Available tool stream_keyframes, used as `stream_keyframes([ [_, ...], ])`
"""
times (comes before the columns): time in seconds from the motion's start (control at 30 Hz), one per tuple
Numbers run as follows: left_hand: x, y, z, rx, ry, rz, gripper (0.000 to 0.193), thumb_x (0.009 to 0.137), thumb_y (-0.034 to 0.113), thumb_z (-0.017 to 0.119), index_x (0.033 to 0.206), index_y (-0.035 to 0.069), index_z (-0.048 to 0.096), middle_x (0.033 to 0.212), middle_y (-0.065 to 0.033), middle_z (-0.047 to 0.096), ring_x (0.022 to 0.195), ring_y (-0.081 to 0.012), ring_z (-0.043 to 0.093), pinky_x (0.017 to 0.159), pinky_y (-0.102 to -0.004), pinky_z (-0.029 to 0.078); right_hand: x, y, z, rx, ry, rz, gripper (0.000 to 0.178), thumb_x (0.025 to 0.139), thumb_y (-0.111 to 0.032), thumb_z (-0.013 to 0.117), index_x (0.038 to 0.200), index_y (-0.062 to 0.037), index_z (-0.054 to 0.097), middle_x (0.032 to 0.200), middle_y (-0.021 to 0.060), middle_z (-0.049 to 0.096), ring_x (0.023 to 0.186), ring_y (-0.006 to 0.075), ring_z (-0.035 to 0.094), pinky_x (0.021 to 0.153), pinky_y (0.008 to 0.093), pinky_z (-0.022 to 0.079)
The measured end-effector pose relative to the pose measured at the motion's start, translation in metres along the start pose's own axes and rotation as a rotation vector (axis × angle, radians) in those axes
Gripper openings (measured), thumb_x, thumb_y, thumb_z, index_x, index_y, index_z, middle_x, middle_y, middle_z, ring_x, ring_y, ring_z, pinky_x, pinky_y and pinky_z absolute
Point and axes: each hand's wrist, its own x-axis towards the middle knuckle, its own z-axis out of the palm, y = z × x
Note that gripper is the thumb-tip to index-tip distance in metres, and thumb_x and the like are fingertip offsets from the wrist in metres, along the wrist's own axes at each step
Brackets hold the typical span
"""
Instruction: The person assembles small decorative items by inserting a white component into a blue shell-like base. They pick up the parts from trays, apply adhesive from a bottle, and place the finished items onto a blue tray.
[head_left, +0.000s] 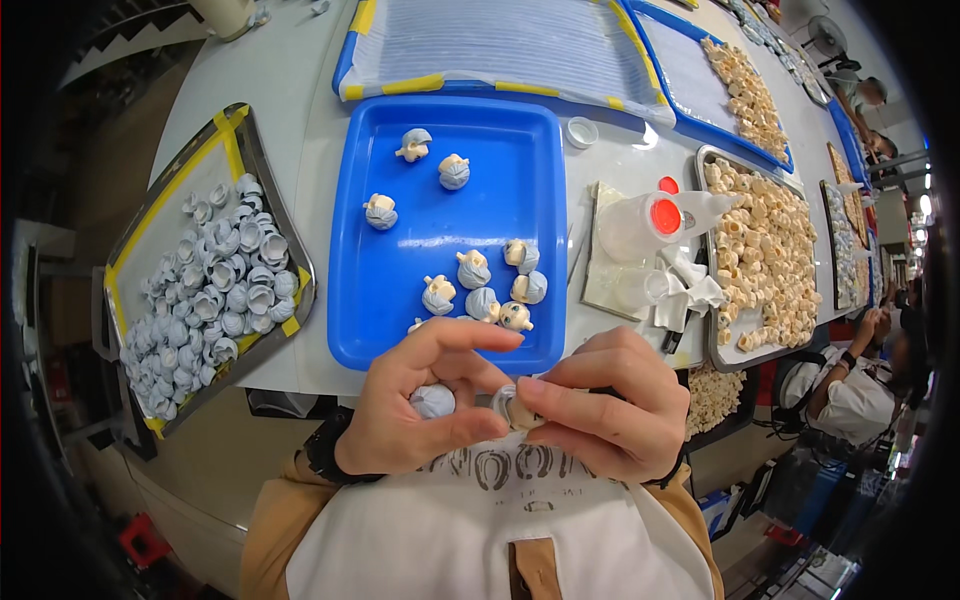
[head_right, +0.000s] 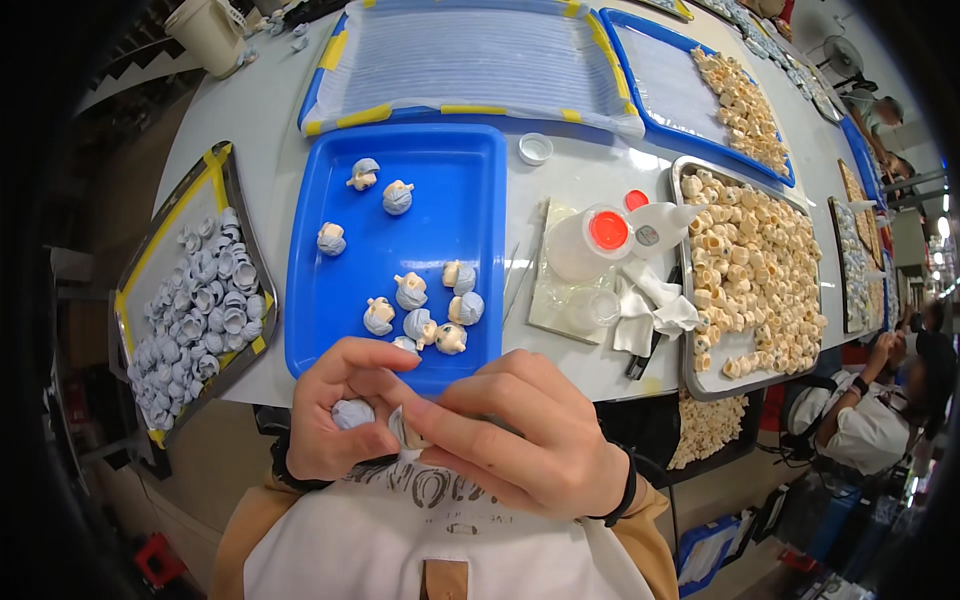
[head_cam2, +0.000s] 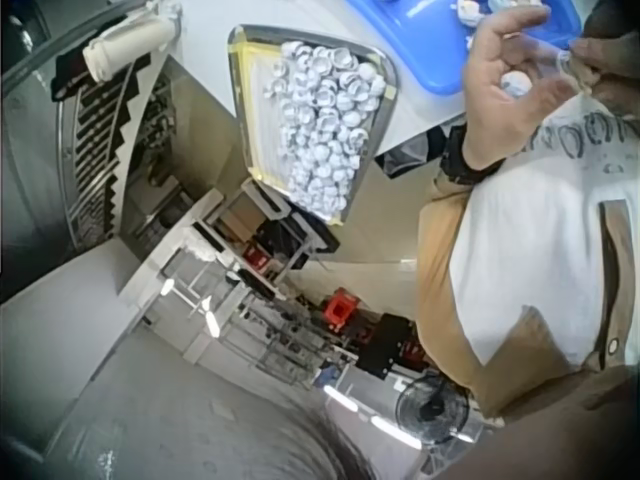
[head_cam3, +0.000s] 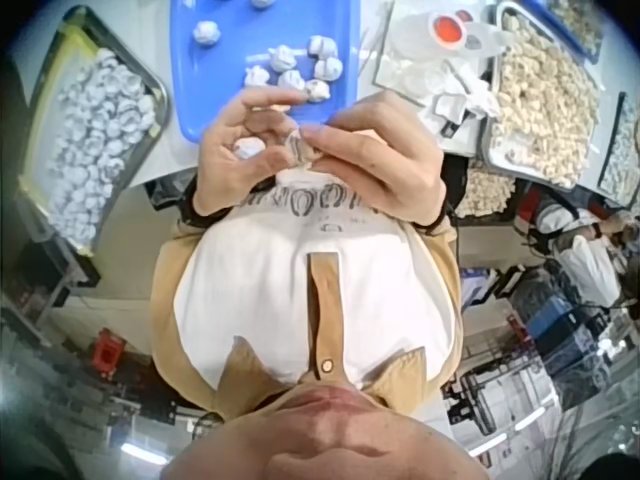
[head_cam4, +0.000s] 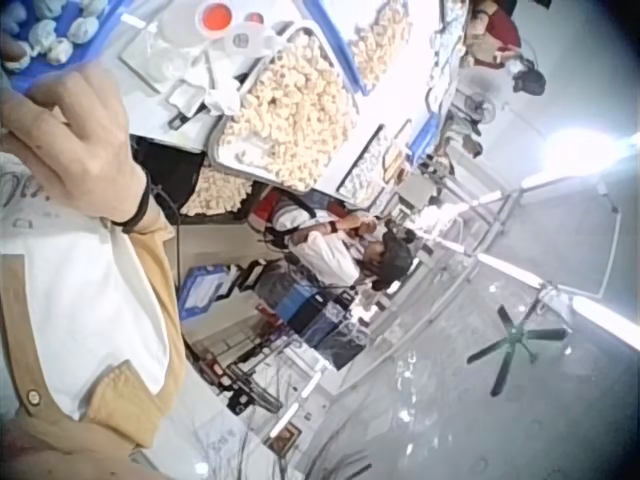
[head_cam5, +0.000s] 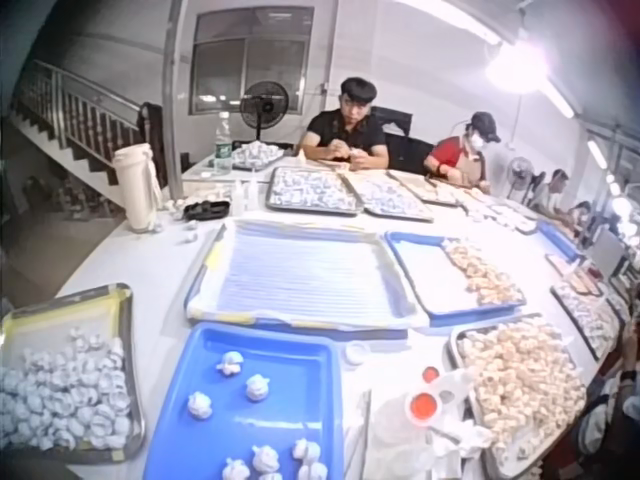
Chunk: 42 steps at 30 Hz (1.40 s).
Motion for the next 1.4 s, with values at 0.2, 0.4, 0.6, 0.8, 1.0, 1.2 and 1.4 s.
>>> stream_keyframes([
  [0.2,0.0,0.001,0.005,-0.087,0.05,-0.049,0.059,0.089,0.022,0.067,0.134,-0.001,0.037,0.103,-0.0098,0.065,0.091,-0.0107,0.061,0.078,-0.0236,0.047,0.004,-0.001,-0.001,-0.006,-0.067,0.017,0.051,0.063,-0.03,0.08,0.104,-0.0011,0.069,0.085,0.0066,0.062,0.071,0.0177,0.056,0.06,0.0286,0.043],
  [0.4,0.0,0.004,0.008,-0.182,-0.022,-0.169,0.052,0.093,0.024,0.061,0.134,-0.001,0.039,0.103,-0.0093,0.065,0.094,-0.0104,0.06,0.079,-0.0233,0.047,-0.002,0.005,0.021,-0.131,0.06,0.015,0.047,0.06,-0.031,0.077,0.097,-0.004,0.066,0.084,0.0036,0.06,0.071,0.0205,0.055,0.059,0.0316,0.04],
  [0.6,0.0,-0.003,0.003,0.111,-0.035,-0.025,0.041,0.094,0.02,0.058,0.127,-0.002,0.048,0.093,-0.007,0.066,0.08,-0.0083,0.06,0.071,-0.0225,0.046,0.0,0.005,0.019,-0.196,0.026,0.002,0.045,0.056,-0.032,0.077,0.091,-0.006,0.065,0.082,-0.0003,0.059,0.068,0.0184,0.053,0.058,0.0304,0.037],
  [0.8,-0.003,0.002,0.004,0.028,0.131,0.007,0.034,0.093,0.025,0.06,0.115,0.0,0.053,0.079,-0.0038,0.062,0.069,-0.0055,0.054,0.066,-0.0209,0.043,0.002,0.005,0.013,-0.219,0.024,0.036,0.038,0.061,-0.025,0.077,0.091,-0.0066,0.065,0.08,0.0014,0.059,0.066,0.0198,0.052,0.057,0.0319,0.036],
  [1.0,0.001,-0.008,-0.007,-0.579,0.234,0.444,0.015,0.09,0.014,0.05,0.101,0.005,0.046,0.094,-0.0096,0.052,0.079,-0.0149,0.05,0.057,-0.0249,0.038,-0.002,0.011,0.015,-0.428,-0.099,0.263,0.046,0.063,-0.019,0.08,0.104,-0.0063,0.064,0.085,0.0063,0.057,0.074,0.0248,0.052,0.064,0.035,0.041],
  [1.2,0.003,0.0,0.006,-0.444,0.362,0.244,0.022,0.095,0.019,0.048,0.11,0.004,0.043,0.088,-0.0105,0.049,0.066,-0.0145,0.047,0.047,-0.0236,0.037,0.001,0.007,0.015,-0.435,-0.204,0.334,0.051,0.069,-0.019,0.076,0.114,-0.0052,0.059,0.094,0.0054,0.054,0.08,0.0227,0.05,0.068,0.0345,0.039],
  [1.4,-0.005,-0.016,-0.011,-0.291,0.259,0.34,0.026,0.1,0.029,0.044,0.104,0.004,0.048,0.082,-0.0087,0.047,0.055,-0.0104,0.043,0.044,-0.0214,0.033,-0.012,-0.002,-0.02,-0.31,-0.025,0.344,0.045,0.071,-0.014,0.075,0.112,-0.0047,0.062,0.102,0.01,0.059,0.089,0.0235,0.057,0.073,0.0321,0.044],
])
